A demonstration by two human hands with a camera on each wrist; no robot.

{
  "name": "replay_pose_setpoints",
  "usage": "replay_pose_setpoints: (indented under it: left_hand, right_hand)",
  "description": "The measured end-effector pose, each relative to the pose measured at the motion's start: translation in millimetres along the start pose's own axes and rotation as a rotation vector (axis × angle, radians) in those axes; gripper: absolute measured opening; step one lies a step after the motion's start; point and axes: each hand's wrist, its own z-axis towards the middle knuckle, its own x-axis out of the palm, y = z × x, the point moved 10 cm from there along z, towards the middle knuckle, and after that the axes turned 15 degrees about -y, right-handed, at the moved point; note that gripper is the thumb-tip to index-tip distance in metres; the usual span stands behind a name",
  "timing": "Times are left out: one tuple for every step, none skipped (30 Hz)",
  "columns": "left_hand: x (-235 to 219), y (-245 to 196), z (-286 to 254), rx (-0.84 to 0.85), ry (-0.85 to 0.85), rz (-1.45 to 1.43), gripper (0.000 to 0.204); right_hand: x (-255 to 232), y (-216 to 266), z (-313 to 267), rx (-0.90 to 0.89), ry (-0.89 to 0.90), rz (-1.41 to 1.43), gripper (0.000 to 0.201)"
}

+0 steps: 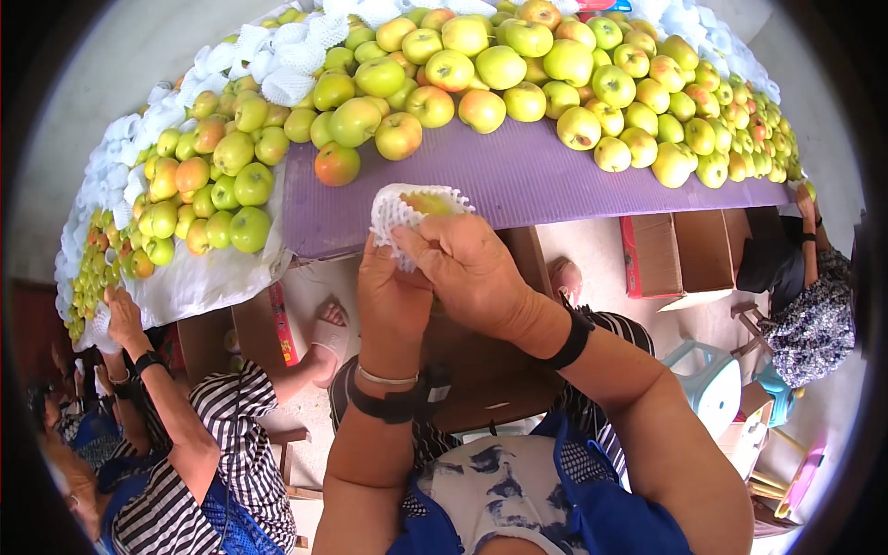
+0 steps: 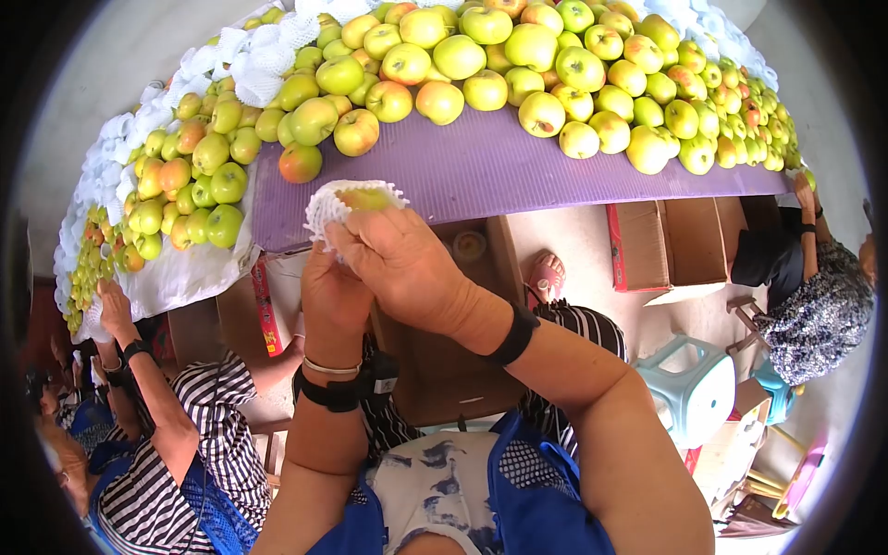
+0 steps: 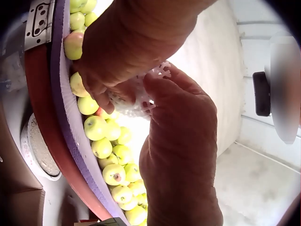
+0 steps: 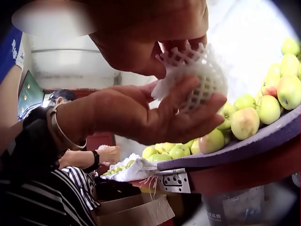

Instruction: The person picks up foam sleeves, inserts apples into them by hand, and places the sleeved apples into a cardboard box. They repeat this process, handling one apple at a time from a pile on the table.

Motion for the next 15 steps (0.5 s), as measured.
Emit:
replay_pose_setpoints:
  left_hand:
    - [6, 0, -3, -0.044, 0.030, -0.042, 0.041]
    - [13, 0, -6, -0.089, 0.061, -0.083, 0.043]
    - [22, -2, -10, -0.097, 0.111, -0.096, 0.044]
    - [32, -5, -15, -0.104, 0.160, -0.110, 0.046]
    - [39, -6, -19, -0.112, 0.207, -0.123, 0.048]
    - [39, -6, -18, -0.085, 0.216, -0.096, 0.049]
    - [36, -4, -16, -0.058, 0.224, -0.069, 0.051]
    - [34, -3, -15, -0.029, 0.231, -0.041, 0.052]
    - [29, -3, -13, -0.052, 0.228, -0.078, 0.052]
    - [25, -4, -11, -0.074, 0.224, -0.116, 0.053]
    - [23, -4, -10, -0.097, 0.221, -0.154, 0.053]
    - [24, -6, -10, -0.097, 0.245, -0.212, 0.052]
    - [28, -7, -10, -0.098, 0.268, -0.271, 0.052]
    - [32, -8, -11, -0.102, 0.290, -0.331, 0.051]
    - [34, -7, -12, -0.091, 0.284, -0.301, 0.051]
  right_hand:
    - [2, -4, -2, 0.037, 0.029, 0.026, 0.033]
    - [2, -5, -1, 0.052, 0.036, 0.031, 0.033]
    - [0, -4, 0, 0.050, 0.029, 0.024, 0.032]
    - [-2, -3, 2, 0.047, 0.021, 0.018, 0.030]
    - [-4, 1, 4, 0.026, 0.002, 0.002, 0.028]
    - [-4, 4, 5, 0.020, -0.001, 0.011, 0.025]
    - [-5, 7, 5, 0.015, -0.003, 0.019, 0.023]
    - [-3, 9, 4, 0.023, 0.012, 0.052, 0.021]
    - [-2, 11, 3, 0.030, 0.026, 0.086, 0.019]
    - [-11, 17, 4, -0.017, -0.065, 0.117, 0.019]
    - [-21, 22, 4, -0.065, -0.156, 0.147, 0.020]
    - [-32, 27, 3, -0.114, -0.248, 0.176, 0.021]
    - [-37, 12, 4, 0.055, -0.278, 0.229, 0.022]
    - [-42, -2, 2, 0.227, -0.306, 0.280, 0.024]
    - [-46, -16, -1, 0.401, -0.335, 0.328, 0.026]
